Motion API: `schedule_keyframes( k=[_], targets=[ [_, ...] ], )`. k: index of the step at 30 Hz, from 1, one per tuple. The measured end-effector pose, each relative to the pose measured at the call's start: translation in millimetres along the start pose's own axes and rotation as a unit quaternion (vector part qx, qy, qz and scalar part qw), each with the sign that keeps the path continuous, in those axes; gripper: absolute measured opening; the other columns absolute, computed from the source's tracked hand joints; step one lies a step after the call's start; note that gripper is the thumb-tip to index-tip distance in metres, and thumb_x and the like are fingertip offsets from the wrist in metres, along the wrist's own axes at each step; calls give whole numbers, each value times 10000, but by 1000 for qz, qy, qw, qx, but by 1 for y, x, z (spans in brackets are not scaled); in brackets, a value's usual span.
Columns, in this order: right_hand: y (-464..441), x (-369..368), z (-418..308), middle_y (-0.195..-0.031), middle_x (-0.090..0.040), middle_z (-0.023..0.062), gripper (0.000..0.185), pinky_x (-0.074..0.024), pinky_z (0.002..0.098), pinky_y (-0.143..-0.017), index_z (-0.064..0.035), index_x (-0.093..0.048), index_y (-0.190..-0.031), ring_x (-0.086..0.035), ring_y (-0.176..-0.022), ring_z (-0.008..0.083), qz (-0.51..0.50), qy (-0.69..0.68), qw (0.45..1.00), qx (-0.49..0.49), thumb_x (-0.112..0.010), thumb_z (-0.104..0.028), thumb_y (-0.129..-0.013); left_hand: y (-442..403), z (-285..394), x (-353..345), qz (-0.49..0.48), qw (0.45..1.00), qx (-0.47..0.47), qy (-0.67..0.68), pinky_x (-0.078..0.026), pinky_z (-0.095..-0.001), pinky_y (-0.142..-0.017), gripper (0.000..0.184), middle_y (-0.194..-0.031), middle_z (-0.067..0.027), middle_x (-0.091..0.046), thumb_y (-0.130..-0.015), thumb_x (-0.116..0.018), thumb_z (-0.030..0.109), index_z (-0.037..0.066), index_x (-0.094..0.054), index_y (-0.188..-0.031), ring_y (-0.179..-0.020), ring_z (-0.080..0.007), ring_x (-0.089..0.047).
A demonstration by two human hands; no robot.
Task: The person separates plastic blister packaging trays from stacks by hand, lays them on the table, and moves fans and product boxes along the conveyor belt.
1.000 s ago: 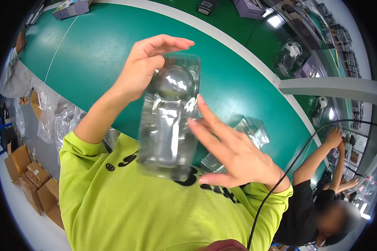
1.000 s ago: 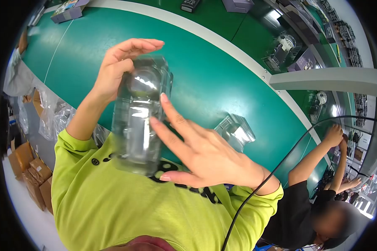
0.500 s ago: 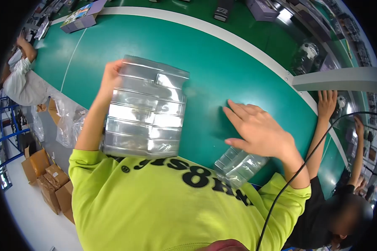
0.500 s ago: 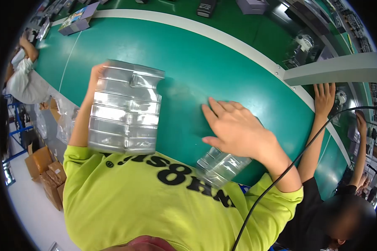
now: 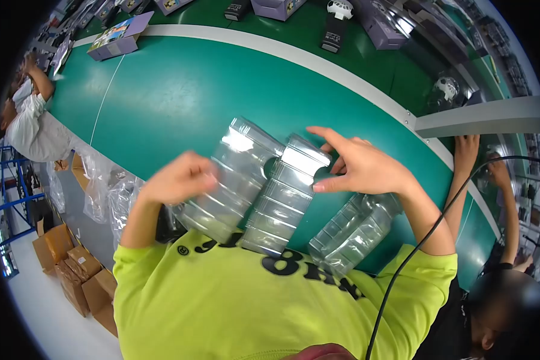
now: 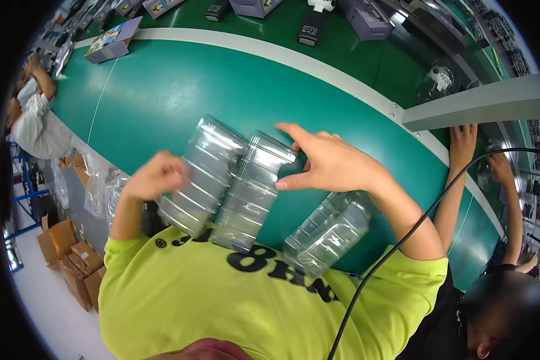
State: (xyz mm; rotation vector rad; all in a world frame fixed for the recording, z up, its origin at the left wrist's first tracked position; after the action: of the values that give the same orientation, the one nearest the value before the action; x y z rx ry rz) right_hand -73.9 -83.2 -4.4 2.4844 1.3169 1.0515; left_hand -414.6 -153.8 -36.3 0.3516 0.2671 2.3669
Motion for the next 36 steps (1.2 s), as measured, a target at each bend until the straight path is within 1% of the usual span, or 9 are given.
schedule_keyframes(
  k=[4, 8, 10, 14, 19, 25, 28, 31, 36],
  targets=[
    [1, 7, -1, -1240, -595, 166, 754, -525, 347, -817, -85, -415, -1452, -645, -962, 242, -39, -18, 999, 6, -792, -212, -811, -17, 29, -26, 88, 990, 84, 77, -379, -194, -525, 66, -717, 5, -616, -923, -638, 55, 18, -691, -936, -582, -61, -489],
    [11, 37, 13, -1349, -546, 149, 704, -485, 354, -934, -114, -452, -1441, -598, -1123, 266, 220, 10, 970, 106, -772, -218, -823, -76, 34, -23, 101, 968, 42, 225, -419, -184, -584, 43, -767, -9, -635, -896, -648, 1, -15, -673, -927, -643, -61, -534],
    [19, 45, 6, -1378, -527, 134, 685, -455, 384, -970, -128, -456, -1442, -564, -1171, 279, 239, 76, 959, 135, -751, -250, -835, -113, 38, -21, 100, 966, 56, 232, -450, -204, -640, 56, -729, -26, -610, -902, -627, 2, -8, -652, -853, -634, -93, -530],
    [37, 46, 0, -1465, -471, 87, 634, -367, 474, -1079, -172, -471, -1443, -461, -1315, 318, 283, 249, 902, 209, -688, -344, -873, -175, 45, -39, 87, 966, 30, 242, -458, -193, -595, 82, -729, -54, -648, -888, -656, 39, -12, -654, -823, -639, -84, -571],
    [31, 19, 29, -1519, -423, 30, 611, -235, 612, -1125, -219, -486, -1439, -319, -1424, 342, 247, 418, 859, 163, -567, -499, -902, -209, 43, -50, 85, 969, 42, 228, -456, -212, -560, 187, -656, -44, -616, -918, -668, 122, 9, -638, -772, -586, -95, -555],
    [45, 15, 35, -1527, -408, -12, 624, -145, 708, -1110, -245, -493, -1428, -253, -1462, 338, 255, 435, 854, 127, -508, -573, -897, -195, 46, -30, 168, 955, -14, 243, -403, -202, -480, 352, -555, -16, -549, -951, -673, 255, 66, -600, -663, -458, -79, -480],
    [54, 14, 42, -1531, -402, -7, 611, -148, 714, -1110, -251, -499, -1419, -262, -1458, 340, 258, 428, 861, 95, -520, -563, -895, -193, 72, 24, 231, 953, -81, 176, -366, -223, -438, 402, -500, -10, -502, -944, -670, 262, 76, -567, -603, -425, -88, -448],
    [59, 8, 44, -1525, -410, -7, 607, -147, 723, -1104, -251, -504, -1413, -265, -1457, 346, 276, 414, 863, 91, -525, -556, -889, -227, 137, 44, 255, 958, -115, -57, -378, -212, -453, 351, -516, -19, -537, -900, -664, 212, 38, -600, -603, -431, -104, -481],
    [68, 4, 50, -1513, -423, -1, 606, -147, 736, -1095, -249, -508, -1407, -273, -1453, 355, 305, 403, 859, 85, -535, -541, -876, -372, 183, 23, 188, 940, -64, -276, -462, -272, -508, 248, -552, -39, -649, -794, -553, 161, -3, -723, -720, -490, -148, -567]
  ],
)
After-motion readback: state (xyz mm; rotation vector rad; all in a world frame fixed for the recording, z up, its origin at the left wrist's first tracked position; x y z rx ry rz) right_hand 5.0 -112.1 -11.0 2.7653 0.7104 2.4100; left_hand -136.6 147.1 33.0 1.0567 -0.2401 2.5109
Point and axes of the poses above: each hand's wrist, its own y-axis away from the middle knuckle, its own x-axis out of the back of the hand, z = x × y, the point moved 2 cm from there along -y, towards the middle knuckle
